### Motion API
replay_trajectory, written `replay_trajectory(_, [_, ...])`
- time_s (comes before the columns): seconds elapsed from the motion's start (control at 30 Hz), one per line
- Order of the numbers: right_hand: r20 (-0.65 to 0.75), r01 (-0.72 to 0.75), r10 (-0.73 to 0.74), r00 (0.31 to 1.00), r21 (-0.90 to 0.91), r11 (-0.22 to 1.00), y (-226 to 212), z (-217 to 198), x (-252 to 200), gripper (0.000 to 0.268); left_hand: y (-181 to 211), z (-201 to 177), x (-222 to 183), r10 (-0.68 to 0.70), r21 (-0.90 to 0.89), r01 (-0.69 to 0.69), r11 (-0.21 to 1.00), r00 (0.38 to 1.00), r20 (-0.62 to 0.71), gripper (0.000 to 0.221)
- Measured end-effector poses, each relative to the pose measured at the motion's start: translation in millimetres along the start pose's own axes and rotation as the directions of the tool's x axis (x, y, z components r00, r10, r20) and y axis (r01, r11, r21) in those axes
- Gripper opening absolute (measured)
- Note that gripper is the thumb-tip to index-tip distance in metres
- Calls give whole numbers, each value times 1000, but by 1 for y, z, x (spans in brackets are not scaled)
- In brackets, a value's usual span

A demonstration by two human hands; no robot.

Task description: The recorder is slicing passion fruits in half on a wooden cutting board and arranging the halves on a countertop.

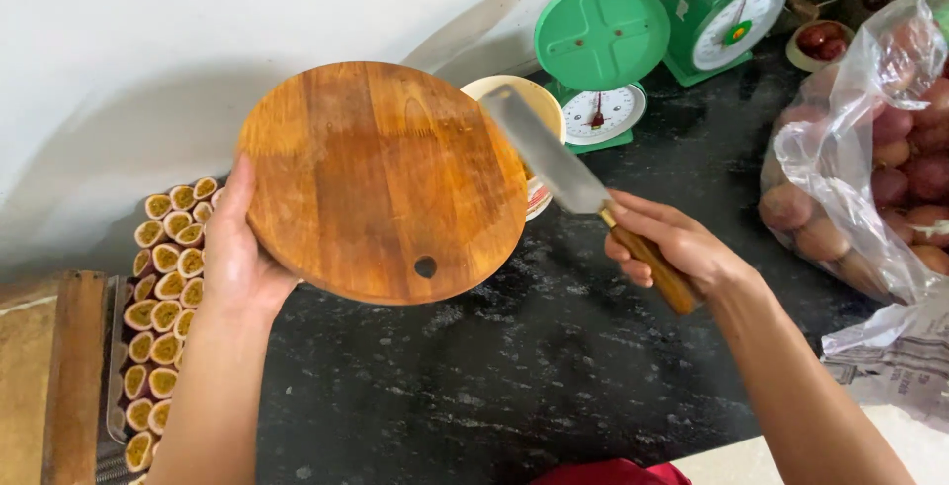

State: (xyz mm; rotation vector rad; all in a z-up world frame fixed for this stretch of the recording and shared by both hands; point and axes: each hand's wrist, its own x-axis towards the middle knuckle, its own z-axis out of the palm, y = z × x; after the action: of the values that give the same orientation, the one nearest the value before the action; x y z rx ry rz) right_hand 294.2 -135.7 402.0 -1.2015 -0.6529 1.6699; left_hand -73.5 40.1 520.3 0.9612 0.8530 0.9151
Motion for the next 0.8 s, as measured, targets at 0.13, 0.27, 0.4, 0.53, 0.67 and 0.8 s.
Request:
replay_trajectory(0.13, [-93, -19, 20, 995, 16, 1000, 7, -5, 8, 53, 1, -15, -9, 63, -31, -63, 998, 998, -12, 60])
replay_trajectory(0.27, [7, -8, 7, 1000, 42, 999, 15, -10, 11, 51, -12, -28, -22, 132, -76, -137, 988, 989, -60, 60])
replay_trajectory(0.4, [0, -22, 22, 1000, 2, 1000, 24, -32, -21, 48, -36, -42, -53, 146, -83, -161, 983, 975, -166, 61])
replay_trajectory(0.53, [-88, -91, 83, 993, -91, 992, 47, -66, -64, 46, -73, -65, -94, 156, -151, -195, 969, 959, -235, 61])
replay_trajectory(0.67, [-137, -7, -21, 990, -202, 979, 51, -60, -98, 46, -106, -74, -133, 89, -224, -178, 958, 930, -357, 59])
replay_trajectory(0.8, [-259, -25, -202, 944, -669, 743, 20, 7, -72, 39, -149, -73, -148, -48, -295, -86, 951, 907, -418, 57])
